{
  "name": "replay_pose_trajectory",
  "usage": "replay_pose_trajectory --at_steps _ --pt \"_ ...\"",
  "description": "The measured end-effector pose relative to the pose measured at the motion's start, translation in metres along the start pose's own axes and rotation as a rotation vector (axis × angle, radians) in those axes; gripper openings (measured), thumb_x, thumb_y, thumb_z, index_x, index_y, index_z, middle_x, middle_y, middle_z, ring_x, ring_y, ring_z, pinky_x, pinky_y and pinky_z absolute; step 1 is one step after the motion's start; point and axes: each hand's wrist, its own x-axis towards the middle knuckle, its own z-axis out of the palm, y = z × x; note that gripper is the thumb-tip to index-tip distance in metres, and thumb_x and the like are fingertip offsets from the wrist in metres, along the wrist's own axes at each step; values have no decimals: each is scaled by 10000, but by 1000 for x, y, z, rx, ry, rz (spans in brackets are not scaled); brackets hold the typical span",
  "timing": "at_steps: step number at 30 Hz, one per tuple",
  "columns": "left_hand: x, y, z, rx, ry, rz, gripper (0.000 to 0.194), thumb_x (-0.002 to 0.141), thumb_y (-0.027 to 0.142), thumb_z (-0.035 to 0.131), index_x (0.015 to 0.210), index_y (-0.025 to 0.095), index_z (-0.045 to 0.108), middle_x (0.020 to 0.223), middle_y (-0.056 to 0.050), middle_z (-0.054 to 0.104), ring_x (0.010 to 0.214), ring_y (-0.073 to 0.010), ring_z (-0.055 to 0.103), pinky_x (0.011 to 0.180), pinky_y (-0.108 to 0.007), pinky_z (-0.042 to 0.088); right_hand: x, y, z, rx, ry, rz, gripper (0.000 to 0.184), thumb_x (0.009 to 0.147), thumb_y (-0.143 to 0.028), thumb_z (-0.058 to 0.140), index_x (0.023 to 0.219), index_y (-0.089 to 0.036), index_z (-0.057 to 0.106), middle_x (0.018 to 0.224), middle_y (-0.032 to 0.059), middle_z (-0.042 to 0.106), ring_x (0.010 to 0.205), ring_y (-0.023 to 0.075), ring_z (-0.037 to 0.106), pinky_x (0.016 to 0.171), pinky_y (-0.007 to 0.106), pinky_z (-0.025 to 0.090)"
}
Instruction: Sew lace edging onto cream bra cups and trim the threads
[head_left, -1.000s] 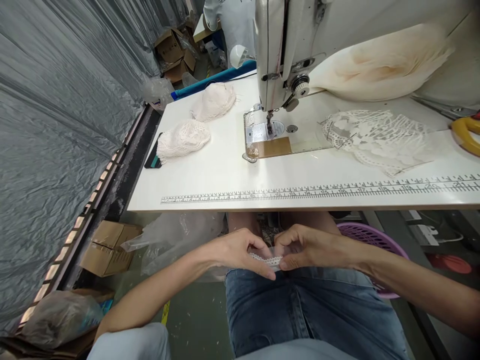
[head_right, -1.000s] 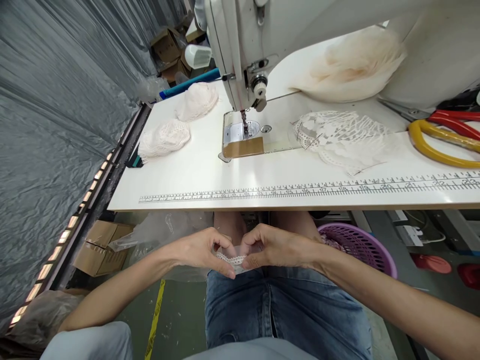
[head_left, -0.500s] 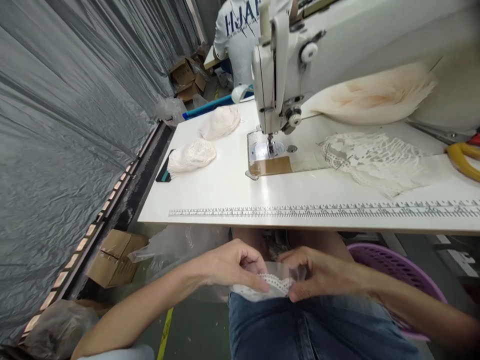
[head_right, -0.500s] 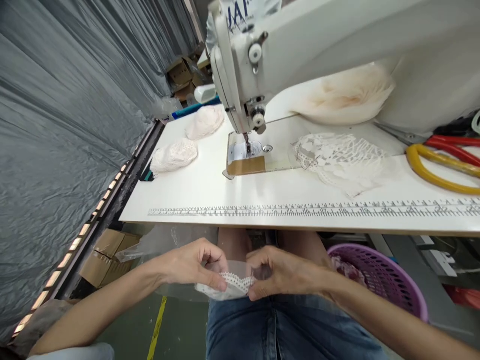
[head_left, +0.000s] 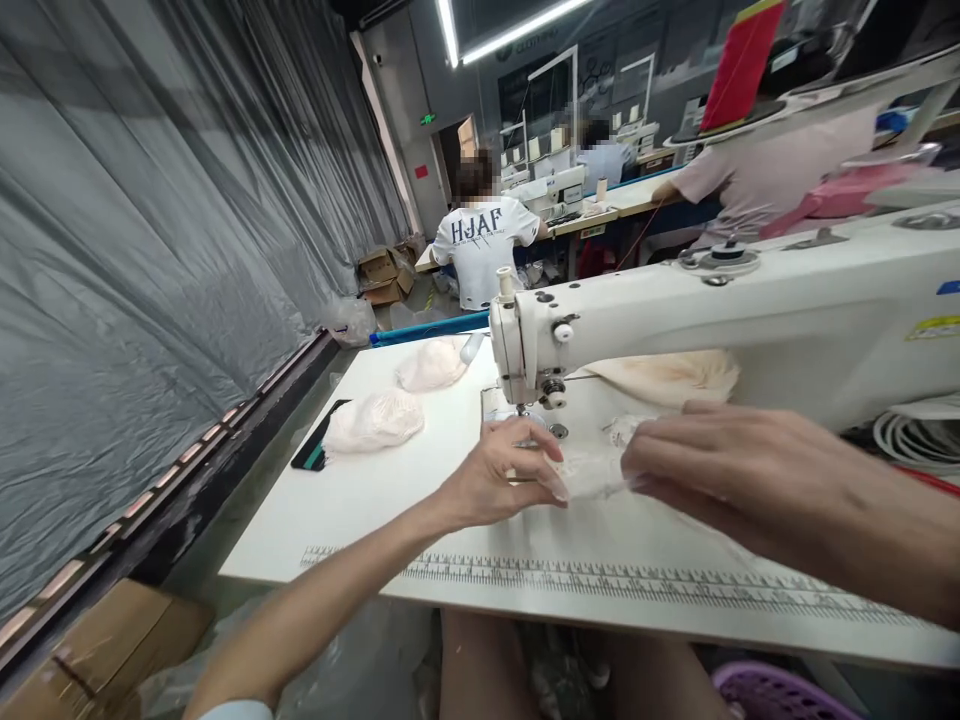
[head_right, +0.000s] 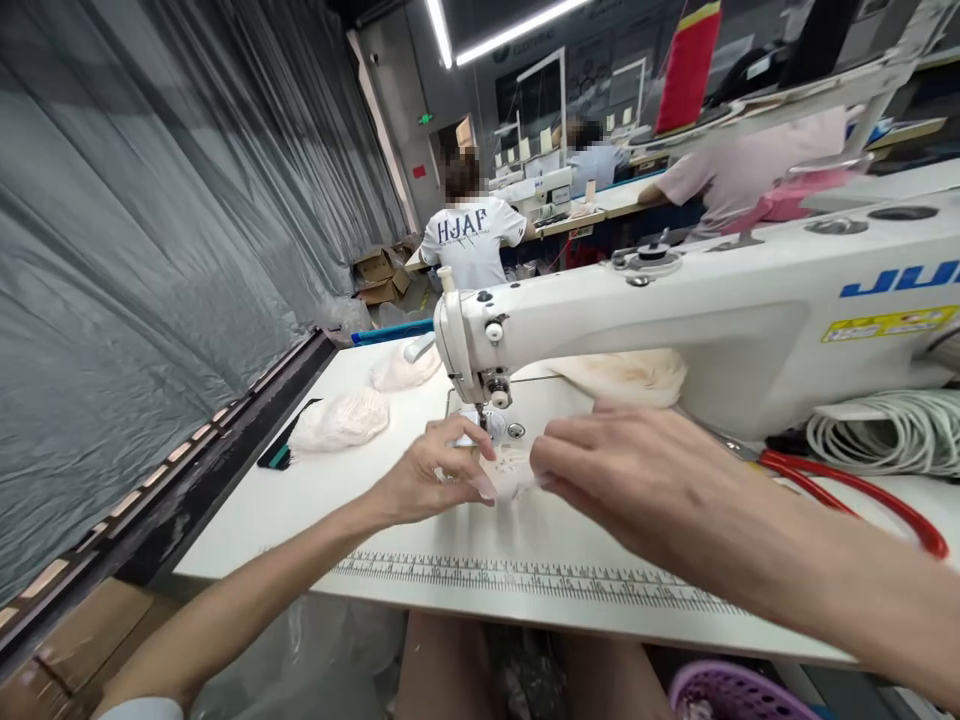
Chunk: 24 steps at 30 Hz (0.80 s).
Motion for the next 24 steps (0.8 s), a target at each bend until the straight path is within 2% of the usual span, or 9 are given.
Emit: replay_pose_trajectory --at_steps 1,3,5,8,11,13,17,24 --pt "1 -14 9 55 -16 18 46 697 217 750 674 194 718 971 -52 614 996 -202 531 949 -375 316 -1 4 6 -75 -93 -56 227 872 -328 500 677 -236 572 642 19 587 560 162 503 548 305 285" --pt "-1 -40 26 120 -61 16 45 689 200 756 667 190 719 933 -53 616 990 -211 511 899 -378 329 -3 13 25 -83 -286 -112 201 881 -301 500 706 -225 563 679 19 606 566 165 531 532 293 294" --pt "-5 -58 35 144 -64 33 45 706 224 746 684 189 727 927 -57 609 967 -207 500 874 -373 331 -2 23 44 -1 -358 -83 201 905 -295 475 743 -217 563 714 14 614 599 160 556 532 278 317" --pt "-9 -67 36 166 -75 57 62 725 263 732 710 203 742 951 -60 596 959 -203 482 866 -367 329 11 36 64 94 -248 2 238 942 -263 385 805 -204 571 730 14 603 638 149 558 572 267 365" --pt "-6 -65 31 164 -102 61 53 723 265 733 723 214 748 974 -59 583 959 -195 473 870 -351 337 30 43 78 91 -127 47 224 934 -239 372 904 -197 590 868 51 600 693 154 569 597 268 402" --pt "-4 -63 30 162 -121 60 47 734 260 724 728 223 751 990 -56 572 959 -187 471 884 -343 342 37 46 88 45 -112 57 226 926 -242 378 944 -198 599 921 70 583 674 154 566 556 264 399" --pt "-7 -63 26 202 -162 81 71 752 295 703 749 244 753 1042 -52 553 1004 -192 456 923 -350 340 36 51 105 21 -103 46 217 938 -246 375 952 -200 587 884 55 564 595 129 541 485 241 370" --pt "-21 -54 10 425 -245 152 156 850 305 595 964 319 701 1215 -30 512 1148 -223 389 937 -416 296 27 54 113 41 -31 26 218 944 -198 336 821 -180 515 849 50 524 569 111 495 475 231 378"
